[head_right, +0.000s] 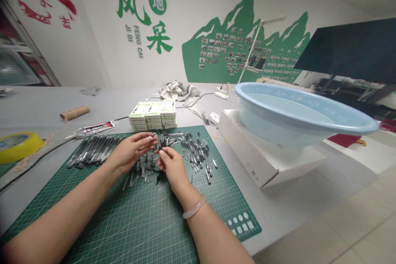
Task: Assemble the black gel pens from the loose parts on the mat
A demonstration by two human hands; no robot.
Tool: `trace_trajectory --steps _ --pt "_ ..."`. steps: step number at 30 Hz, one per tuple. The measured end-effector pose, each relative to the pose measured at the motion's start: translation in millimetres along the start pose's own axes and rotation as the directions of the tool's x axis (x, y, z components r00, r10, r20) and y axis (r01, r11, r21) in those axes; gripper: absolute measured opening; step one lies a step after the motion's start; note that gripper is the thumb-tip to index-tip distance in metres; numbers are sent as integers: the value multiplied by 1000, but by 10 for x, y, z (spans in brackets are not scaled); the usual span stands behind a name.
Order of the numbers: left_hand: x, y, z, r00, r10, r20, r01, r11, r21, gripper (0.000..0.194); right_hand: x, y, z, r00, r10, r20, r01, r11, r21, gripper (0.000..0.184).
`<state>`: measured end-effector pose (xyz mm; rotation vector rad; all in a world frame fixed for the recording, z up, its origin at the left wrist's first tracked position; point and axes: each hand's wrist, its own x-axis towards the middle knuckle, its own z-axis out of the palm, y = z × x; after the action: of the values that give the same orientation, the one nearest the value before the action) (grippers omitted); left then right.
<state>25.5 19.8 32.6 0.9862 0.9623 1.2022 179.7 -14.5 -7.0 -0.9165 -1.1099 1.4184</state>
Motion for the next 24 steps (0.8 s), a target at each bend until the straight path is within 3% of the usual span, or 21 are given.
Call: trace_trajectory --steps 5,16,20,24 --pt "-75 -47 8 1000 -26 12 27 997 -70 29 -10 51 41 1000 3 9 -2 1000 -22 31" --pt "-142 -74 30 999 18 42 -20 999 42 33 -23 63 63 998 -56 31 58 997 -58 26" --pt "-195 -103 -15 1000 -17 22 16 999 35 31 -32 77 76 998 -65 -20 65 998 -7 30" --pt "-243 -129 -97 999 -26 45 25 1000 16 26 -70 75 87 1000 -1 31 1 1000 -5 27"
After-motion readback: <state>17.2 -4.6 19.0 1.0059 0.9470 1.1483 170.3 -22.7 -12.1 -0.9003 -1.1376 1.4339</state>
